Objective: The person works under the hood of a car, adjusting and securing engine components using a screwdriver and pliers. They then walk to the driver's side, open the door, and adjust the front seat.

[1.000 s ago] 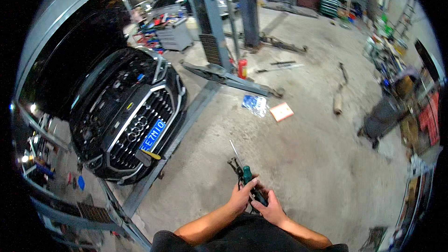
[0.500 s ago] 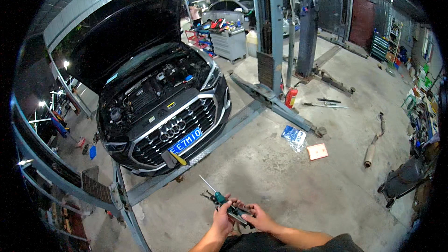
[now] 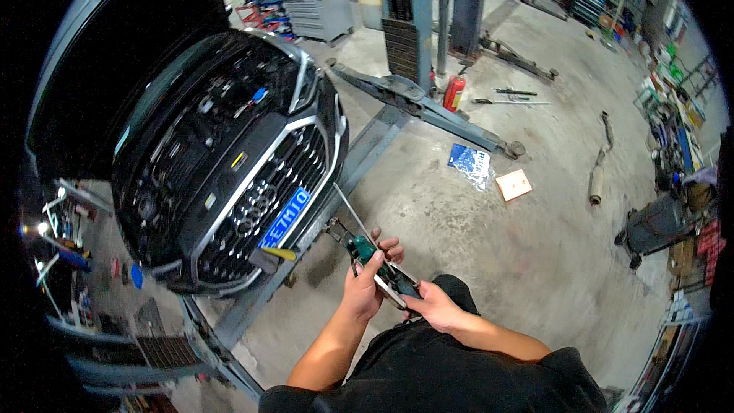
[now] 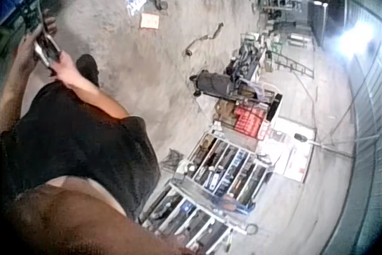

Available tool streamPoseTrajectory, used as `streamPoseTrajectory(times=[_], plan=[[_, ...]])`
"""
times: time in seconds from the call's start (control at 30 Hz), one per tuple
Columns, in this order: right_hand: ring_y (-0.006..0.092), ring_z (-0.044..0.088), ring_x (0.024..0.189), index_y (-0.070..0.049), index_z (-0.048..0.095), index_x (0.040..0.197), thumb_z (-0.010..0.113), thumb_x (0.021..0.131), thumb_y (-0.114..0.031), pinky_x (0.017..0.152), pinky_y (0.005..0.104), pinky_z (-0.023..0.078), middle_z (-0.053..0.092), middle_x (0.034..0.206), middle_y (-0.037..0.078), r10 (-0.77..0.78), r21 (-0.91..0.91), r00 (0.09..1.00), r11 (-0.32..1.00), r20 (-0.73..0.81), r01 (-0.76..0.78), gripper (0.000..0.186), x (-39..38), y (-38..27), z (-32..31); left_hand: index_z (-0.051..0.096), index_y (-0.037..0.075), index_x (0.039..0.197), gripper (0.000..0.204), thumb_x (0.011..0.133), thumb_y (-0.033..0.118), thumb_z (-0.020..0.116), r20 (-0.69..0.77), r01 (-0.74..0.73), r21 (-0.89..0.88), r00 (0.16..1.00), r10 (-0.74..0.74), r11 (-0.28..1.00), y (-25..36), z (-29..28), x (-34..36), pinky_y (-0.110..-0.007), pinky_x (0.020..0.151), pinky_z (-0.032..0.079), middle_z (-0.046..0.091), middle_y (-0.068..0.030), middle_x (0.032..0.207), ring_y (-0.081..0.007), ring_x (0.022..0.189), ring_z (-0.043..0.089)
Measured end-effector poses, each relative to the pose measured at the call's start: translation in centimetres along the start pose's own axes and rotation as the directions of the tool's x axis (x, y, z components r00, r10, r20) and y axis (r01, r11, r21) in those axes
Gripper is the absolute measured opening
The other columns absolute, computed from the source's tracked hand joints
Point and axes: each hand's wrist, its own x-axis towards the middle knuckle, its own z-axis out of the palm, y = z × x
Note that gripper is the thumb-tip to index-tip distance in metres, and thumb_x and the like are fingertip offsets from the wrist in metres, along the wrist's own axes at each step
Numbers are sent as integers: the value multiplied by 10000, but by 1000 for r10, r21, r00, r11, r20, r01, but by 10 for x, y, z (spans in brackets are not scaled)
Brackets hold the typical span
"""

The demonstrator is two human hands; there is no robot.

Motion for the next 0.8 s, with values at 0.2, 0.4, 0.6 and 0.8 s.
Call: streamPoseTrajectory(times=[0.2,0.4,0.6,0.8], plan=[[64,569,677,-21,618,1013,702,968,-198,602,268,478,592,778,-21,-98,-236,983,970,-156,60,202,105,-74,-67,393,5,1455,516,1081,347,488,-142,85,183,988,-60,979,11,5,171,-468,1044,511,611,-163,1285,-290,1172,621],[121,573,575,-59,634,861,728,933,-407,539,333,452,585,645,8,49,-519,993,849,-109,-99,367,231,-206,-152,540,33,1265,379,1070,357,509,-370,112,121,927,-61,986,50,0,342,-461,909,545,639,-139,1219,-280,1054,635],[357,657,693,-43,613,938,684,942,-415,630,463,496,645,716,156,-176,-792,964,608,-200,-53,379,347,-298,-201,518,69,1170,264,958,143,658,-511,-21,12,859,24,1000,103,-5,481,-462,807,559,650,-81,965,-267,884,654],[478,654,773,-13,595,992,680,912,-432,680,552,503,661,821,248,-330,-841,887,529,-323,-110,435,519,-309,-261,612,-37,1062,197,911,81,654,-553,126,61,830,-72,990,142,-77,621,-429,727,593,682,-156,959,-273,837,665]])
